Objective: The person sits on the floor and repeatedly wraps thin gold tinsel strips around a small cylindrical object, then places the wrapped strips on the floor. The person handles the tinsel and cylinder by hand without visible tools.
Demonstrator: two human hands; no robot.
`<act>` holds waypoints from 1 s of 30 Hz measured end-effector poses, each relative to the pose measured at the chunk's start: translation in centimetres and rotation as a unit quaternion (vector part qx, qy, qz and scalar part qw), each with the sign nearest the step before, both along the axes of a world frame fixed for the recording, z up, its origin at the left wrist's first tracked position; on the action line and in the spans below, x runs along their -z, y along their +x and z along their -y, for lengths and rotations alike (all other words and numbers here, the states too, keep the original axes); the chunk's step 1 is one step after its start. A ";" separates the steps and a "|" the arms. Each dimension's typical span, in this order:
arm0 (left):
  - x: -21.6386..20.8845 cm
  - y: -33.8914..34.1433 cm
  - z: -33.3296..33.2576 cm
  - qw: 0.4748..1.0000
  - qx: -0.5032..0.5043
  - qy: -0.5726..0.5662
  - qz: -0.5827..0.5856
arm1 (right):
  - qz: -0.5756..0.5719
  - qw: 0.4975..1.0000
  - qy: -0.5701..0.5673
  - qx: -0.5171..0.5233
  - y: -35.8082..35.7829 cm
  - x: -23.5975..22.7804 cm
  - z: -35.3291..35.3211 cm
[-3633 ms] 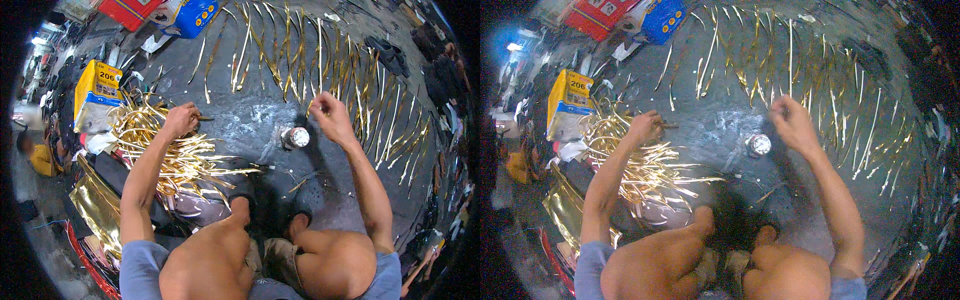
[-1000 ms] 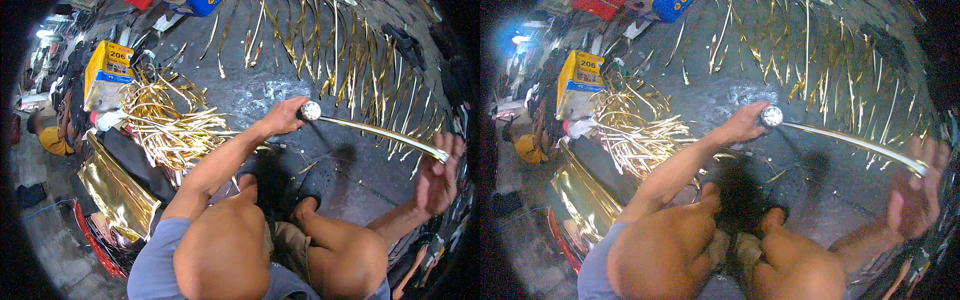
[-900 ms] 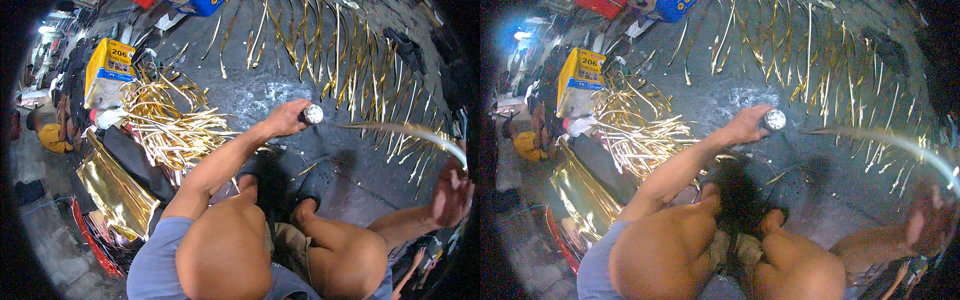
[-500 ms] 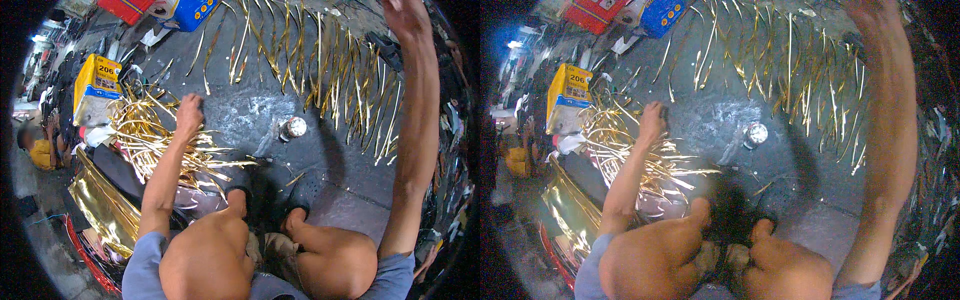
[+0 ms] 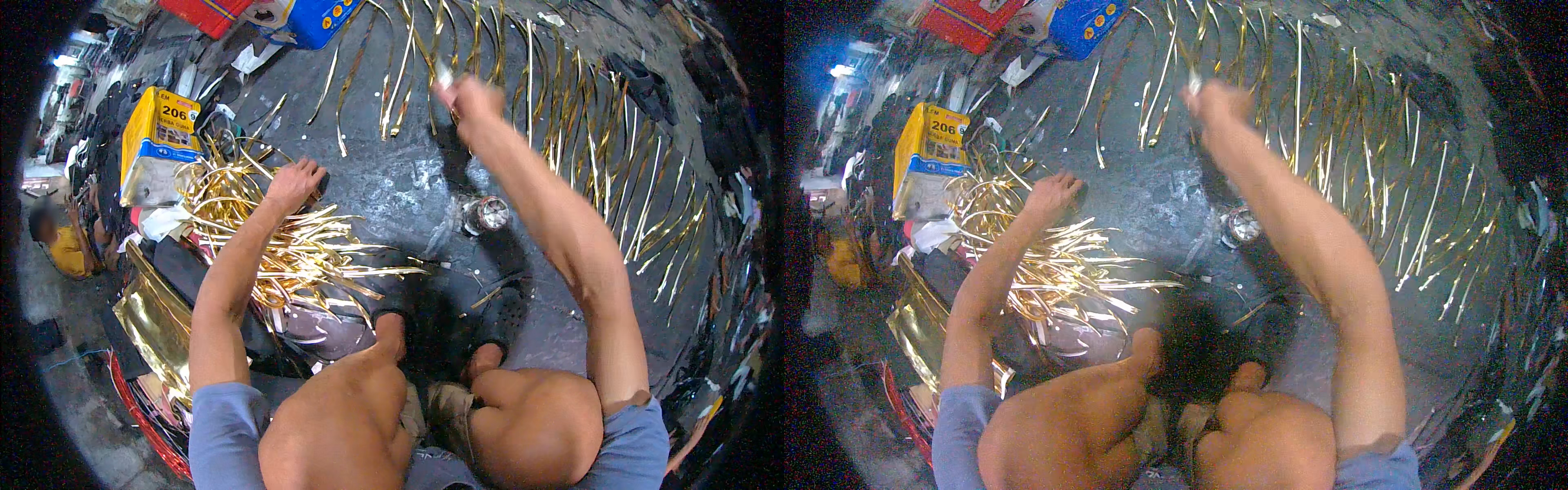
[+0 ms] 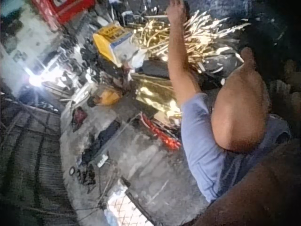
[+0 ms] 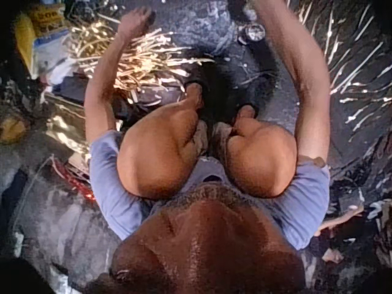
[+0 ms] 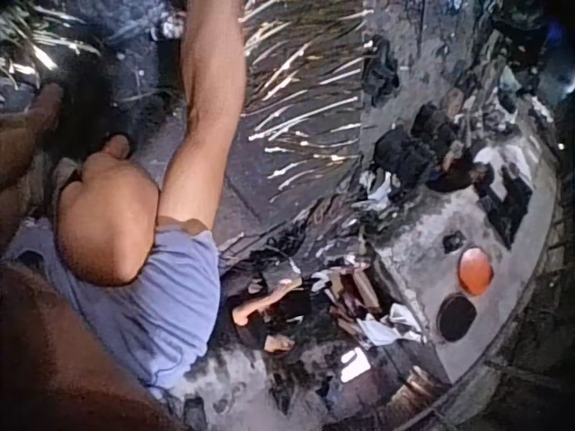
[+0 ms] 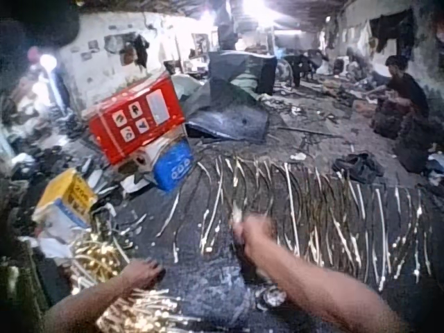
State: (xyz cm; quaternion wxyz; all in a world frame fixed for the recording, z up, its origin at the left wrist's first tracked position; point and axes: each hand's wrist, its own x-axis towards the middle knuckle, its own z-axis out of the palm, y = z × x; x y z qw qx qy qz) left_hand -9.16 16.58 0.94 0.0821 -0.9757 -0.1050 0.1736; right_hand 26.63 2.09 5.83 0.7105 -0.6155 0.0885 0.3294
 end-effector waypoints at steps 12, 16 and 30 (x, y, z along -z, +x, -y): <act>-1.0 1.3 0.9 0.972 -0.114 -0.129 0.160 | 0.451 0.770 -0.221 -0.395 2.2 -0.5 22.4; -2.0 6.1 8.9 0.871 -0.206 -0.344 0.285 | 0.404 0.771 -0.180 -0.457 -3.0 0.4 24.5; -2.5 13.4 18.9 0.552 -0.435 -0.703 0.105 | 0.230 0.972 0.002 -0.047 -9.6 1.7 22.5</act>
